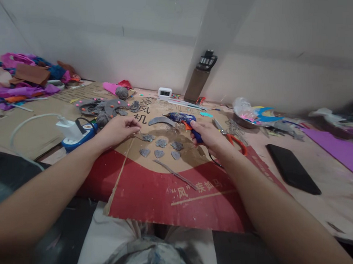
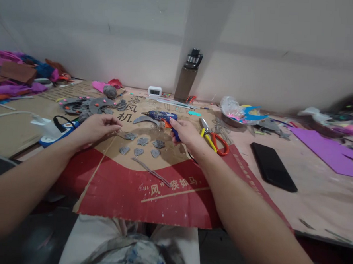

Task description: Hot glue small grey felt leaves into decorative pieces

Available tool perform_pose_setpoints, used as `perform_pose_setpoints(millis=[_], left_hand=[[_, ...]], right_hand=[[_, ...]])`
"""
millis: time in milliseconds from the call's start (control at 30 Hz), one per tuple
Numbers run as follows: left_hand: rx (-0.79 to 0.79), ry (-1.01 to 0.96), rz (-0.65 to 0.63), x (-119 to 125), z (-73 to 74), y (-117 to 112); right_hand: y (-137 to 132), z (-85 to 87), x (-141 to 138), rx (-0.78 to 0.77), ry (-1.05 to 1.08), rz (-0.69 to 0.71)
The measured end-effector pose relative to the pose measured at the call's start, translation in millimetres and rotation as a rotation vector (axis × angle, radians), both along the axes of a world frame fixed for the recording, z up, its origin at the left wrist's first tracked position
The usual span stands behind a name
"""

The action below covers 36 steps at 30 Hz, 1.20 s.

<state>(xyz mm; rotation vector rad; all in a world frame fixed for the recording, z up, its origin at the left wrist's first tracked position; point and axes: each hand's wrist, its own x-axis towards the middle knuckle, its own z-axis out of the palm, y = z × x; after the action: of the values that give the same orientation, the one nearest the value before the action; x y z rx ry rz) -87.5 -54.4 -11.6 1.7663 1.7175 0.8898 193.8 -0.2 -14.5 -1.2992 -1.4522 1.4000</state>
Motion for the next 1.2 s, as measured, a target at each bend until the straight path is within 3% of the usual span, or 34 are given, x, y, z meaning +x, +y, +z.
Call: perform_pose_setpoints(millis=[333, 433, 600, 800, 967, 1200], left_hand=[[0.028, -0.126, 0.008, 0, -3.7, 1], [-0.008, -0.24, 0.0, 2, 0.1, -2], [-0.027, -0.268, 0.035, 5, 5.6, -6], [-0.073, -0.297, 0.029, 5, 0.3, -2], [-0.076, -0.303, 0.003, 2, -4.6, 1], [-0.064, -0.298, 0.021, 7, 0.6, -3]], right_hand=[[19, -18.0, 7, 0.09, -0.236, 0.027], [19, -16.1, 8, 0.122, -0.29, 0.076], [19, -8.4, 17, 0.188, -0.39, 0.236], [19, -1.8, 27, 0.201, -0.497, 0.401], [20, -1.3, 26, 0.266, -0.637, 0.441], [20, -3.8, 22, 0.371, -0.779, 0.412]])
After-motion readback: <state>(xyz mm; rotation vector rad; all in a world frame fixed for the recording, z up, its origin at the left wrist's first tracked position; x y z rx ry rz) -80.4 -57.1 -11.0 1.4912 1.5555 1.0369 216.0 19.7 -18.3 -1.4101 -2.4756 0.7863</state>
